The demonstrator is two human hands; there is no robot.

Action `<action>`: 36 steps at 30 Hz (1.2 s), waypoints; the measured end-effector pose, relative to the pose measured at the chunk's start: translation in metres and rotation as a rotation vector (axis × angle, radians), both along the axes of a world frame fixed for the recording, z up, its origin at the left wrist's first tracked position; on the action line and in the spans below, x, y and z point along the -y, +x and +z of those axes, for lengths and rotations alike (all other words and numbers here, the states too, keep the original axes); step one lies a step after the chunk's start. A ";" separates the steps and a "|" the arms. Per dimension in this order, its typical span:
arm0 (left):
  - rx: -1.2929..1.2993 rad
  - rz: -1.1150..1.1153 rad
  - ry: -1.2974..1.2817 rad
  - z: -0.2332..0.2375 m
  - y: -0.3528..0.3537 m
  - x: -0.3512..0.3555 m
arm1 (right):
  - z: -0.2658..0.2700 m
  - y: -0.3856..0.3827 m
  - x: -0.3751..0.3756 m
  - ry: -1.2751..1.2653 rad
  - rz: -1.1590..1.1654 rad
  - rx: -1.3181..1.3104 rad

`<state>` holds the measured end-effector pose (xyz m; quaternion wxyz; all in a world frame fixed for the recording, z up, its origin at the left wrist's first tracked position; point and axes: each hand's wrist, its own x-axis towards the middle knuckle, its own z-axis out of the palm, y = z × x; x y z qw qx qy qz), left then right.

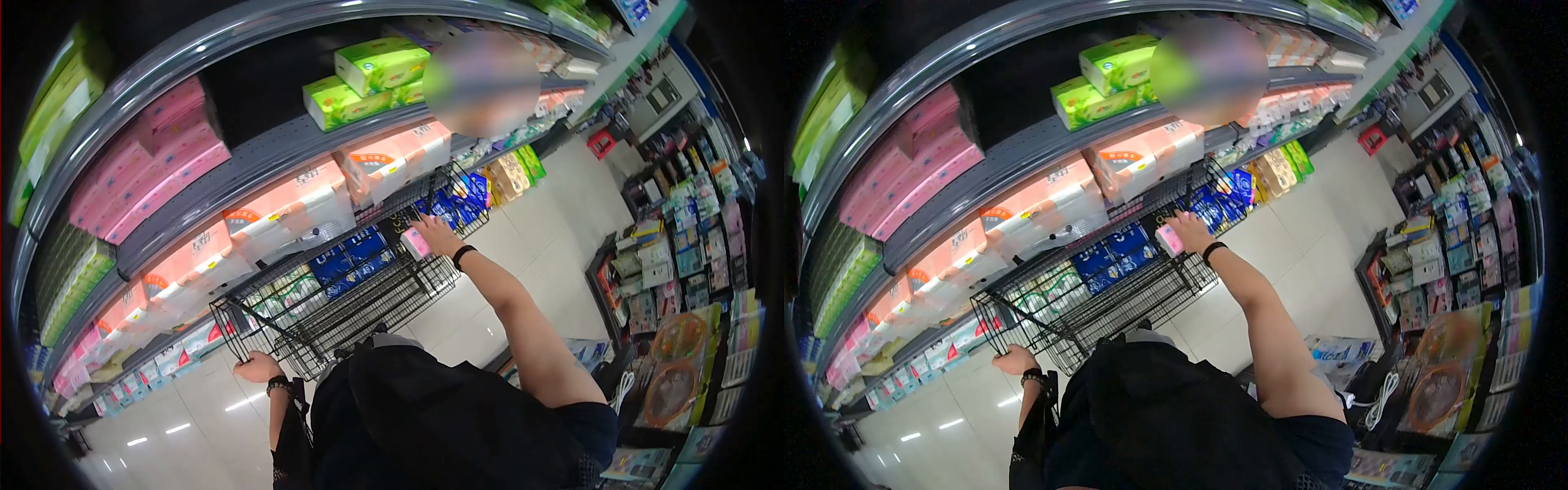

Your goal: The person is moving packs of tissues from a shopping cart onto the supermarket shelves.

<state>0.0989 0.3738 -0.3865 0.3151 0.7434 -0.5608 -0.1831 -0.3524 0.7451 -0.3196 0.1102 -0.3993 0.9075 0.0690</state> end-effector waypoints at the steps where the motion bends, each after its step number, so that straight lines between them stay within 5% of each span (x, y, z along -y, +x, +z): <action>1: -0.003 0.023 0.000 0.001 0.000 0.000 | 0.002 -0.001 -0.002 -0.015 0.057 -0.041; 3: 0.002 0.033 -0.028 0.000 -0.002 0.001 | -0.030 -0.022 -0.008 -0.095 0.173 -0.142; 7: 0.046 0.025 -0.138 -0.029 0.006 0.007 | 0.042 0.007 0.047 0.039 0.224 0.152; 10: -0.051 0.059 -0.089 -0.008 0.000 0.002 | 0.137 0.059 0.117 -0.041 0.391 0.450; 13: -0.027 0.078 -0.126 -0.013 -0.001 0.005 | 0.232 0.108 0.174 -0.356 0.601 0.496; 18: -0.054 0.075 -0.158 -0.011 -0.002 0.005 | 0.334 0.125 0.256 -0.821 0.665 0.216; 26: -0.073 0.085 -0.139 -0.008 -0.002 0.004 | 0.363 0.038 0.407 -0.980 0.661 0.023; 31: -0.100 0.083 -0.118 -0.011 -0.001 0.005 | 0.371 0.030 0.444 -0.981 0.620 0.208; 36: -0.043 0.088 -0.183 -0.016 -0.002 0.005 | 0.363 0.022 0.461 -1.036 0.623 0.087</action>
